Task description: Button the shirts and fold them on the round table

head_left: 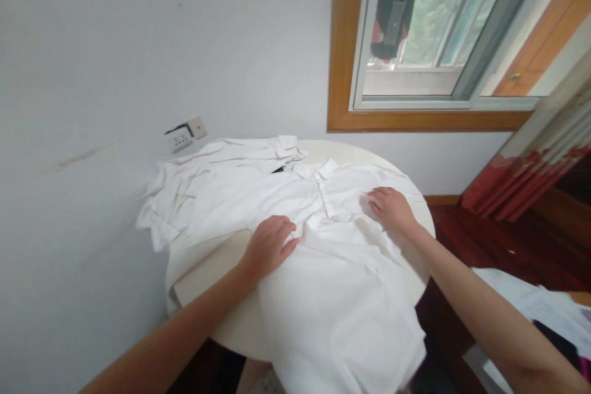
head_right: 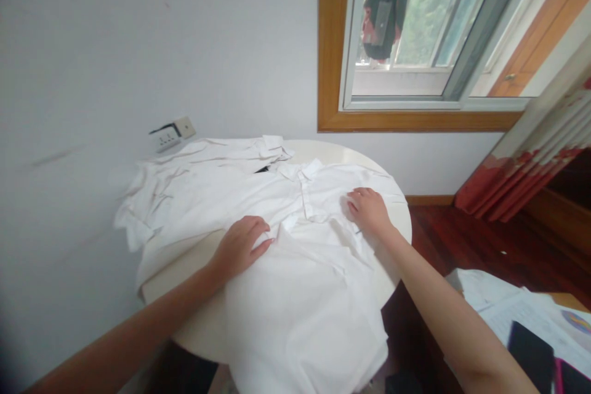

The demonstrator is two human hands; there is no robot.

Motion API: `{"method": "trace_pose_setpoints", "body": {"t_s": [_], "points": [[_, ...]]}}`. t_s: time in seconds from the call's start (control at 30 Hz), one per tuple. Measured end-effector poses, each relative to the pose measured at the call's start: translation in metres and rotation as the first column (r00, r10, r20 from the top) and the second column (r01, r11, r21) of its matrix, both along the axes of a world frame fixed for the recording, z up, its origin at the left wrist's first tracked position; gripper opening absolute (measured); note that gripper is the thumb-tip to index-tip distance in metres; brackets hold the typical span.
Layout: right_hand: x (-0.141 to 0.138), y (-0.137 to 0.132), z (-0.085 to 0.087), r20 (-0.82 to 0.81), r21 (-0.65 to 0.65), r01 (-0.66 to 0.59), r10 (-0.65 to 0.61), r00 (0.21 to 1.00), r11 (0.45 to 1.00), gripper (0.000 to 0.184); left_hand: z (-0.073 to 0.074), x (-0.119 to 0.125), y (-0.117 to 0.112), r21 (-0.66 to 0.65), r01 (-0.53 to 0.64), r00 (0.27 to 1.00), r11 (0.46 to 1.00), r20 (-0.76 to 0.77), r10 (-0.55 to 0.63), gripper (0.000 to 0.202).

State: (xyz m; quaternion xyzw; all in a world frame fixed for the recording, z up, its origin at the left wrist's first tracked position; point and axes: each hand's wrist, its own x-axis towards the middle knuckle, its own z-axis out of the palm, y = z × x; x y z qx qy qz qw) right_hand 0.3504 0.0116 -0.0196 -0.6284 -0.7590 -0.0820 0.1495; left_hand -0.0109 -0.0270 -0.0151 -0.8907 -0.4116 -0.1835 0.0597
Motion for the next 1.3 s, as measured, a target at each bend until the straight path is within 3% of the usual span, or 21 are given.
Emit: {"method": "trace_pose_setpoints", "body": {"t_s": [0.07,0.13,0.23,0.37,0.57,0.7,0.8,0.93,1.1,1.2,1.3], "points": [[-0.007,-0.016,-0.001,0.019,-0.050,0.081,-0.080,0.997,0.995,0.039,-0.003,0.006,-0.019,0.003,-0.109,0.994,0.994,0.011,0.109,0.026],[-0.015,-0.027,-0.009,0.043,-0.123,0.113,-0.109,0.993,0.986,0.042,-0.010,0.011,-0.032,0.003,-0.143,0.990,0.990,0.015,0.143,0.035],[-0.024,-0.030,-0.027,0.100,-0.159,0.152,-0.137,0.985,0.976,0.048,-0.023,0.010,-0.038,0.003,-0.118,0.993,0.993,-0.021,0.118,0.053],[-0.016,-0.020,-0.037,0.130,-0.204,0.114,-0.089,0.988,0.972,0.049,-0.028,-0.005,-0.028,-0.052,-0.005,0.996,0.999,-0.095,0.000,0.057],[0.013,-0.014,-0.024,0.063,-0.289,-0.068,0.090,0.994,0.955,0.050,-0.020,-0.031,-0.025,-0.087,0.129,0.982,0.988,-0.124,-0.139,0.056],[0.010,-0.018,-0.009,0.010,-0.299,-0.085,0.092,0.996,0.951,0.047,-0.004,-0.035,-0.024,-0.127,0.180,0.972,0.975,-0.127,-0.196,0.053],[-0.011,-0.018,0.007,-0.051,-0.220,-0.152,0.144,0.988,0.964,0.037,0.017,-0.018,-0.009,-0.158,0.113,0.985,0.981,-0.108,-0.131,0.040],[-0.052,-0.016,0.028,-0.151,-0.146,-0.335,0.313,0.938,0.931,0.032,0.033,0.030,0.024,-0.166,-0.009,1.000,0.986,0.015,0.012,0.033],[-0.084,-0.021,0.037,-0.092,-0.261,-0.370,0.359,0.929,0.892,0.029,0.023,0.075,0.054,-0.359,-0.142,0.987,0.922,0.015,0.158,0.020],[-0.089,-0.023,0.037,0.008,-0.314,-0.313,0.332,0.943,0.896,0.027,0.017,0.082,0.061,-0.468,-0.174,0.984,0.866,-0.061,0.165,0.022],[-0.087,-0.021,0.041,0.054,-0.337,-0.288,0.324,0.944,0.896,0.027,0.018,0.086,0.066,-0.504,-0.185,0.982,0.844,-0.075,0.171,0.024]]}}
